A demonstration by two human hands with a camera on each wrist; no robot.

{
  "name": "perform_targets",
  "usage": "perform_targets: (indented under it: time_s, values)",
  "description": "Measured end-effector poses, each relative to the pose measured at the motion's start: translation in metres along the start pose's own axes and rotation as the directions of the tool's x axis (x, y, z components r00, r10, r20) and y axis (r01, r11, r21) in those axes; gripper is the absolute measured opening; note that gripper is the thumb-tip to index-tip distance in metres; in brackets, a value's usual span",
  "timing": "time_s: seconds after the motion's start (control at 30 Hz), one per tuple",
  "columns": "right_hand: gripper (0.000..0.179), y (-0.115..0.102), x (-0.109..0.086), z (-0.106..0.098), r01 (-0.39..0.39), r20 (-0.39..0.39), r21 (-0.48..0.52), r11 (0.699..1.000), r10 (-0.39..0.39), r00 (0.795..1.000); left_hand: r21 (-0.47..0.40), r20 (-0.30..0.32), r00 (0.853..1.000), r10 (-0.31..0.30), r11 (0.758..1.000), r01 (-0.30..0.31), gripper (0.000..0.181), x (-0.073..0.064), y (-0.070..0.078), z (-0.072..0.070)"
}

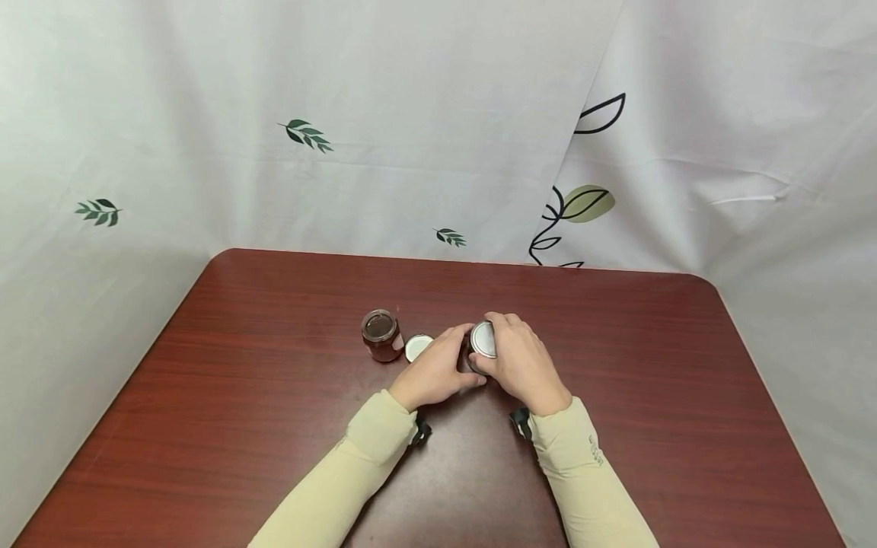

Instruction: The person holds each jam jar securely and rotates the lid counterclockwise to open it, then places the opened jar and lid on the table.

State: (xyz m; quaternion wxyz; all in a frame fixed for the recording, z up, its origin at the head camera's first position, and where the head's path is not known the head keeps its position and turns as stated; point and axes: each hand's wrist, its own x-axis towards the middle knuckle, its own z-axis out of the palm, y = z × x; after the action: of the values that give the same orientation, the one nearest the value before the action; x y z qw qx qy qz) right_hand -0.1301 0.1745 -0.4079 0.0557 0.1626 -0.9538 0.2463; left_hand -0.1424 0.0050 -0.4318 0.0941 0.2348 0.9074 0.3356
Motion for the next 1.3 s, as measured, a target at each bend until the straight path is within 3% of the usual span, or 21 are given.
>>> perform_targets:
  time_s: [0.8,1.3]
  values:
    - [0.062,0.0,0.0,-0.002,-0.011,0.002,0.016,1.0,0.011,1.0,0.018,-0.034,0.995,-0.099,0.995,0.099,0.07,0.017,0.006,0.008]
    - [0.058,0.0,0.0,-0.006,0.0,-0.011,0.033,0.999,0.0,1.0,0.009,-0.012,0.992,-0.123,0.992,0.123,0.074,0.017,0.008,0.003]
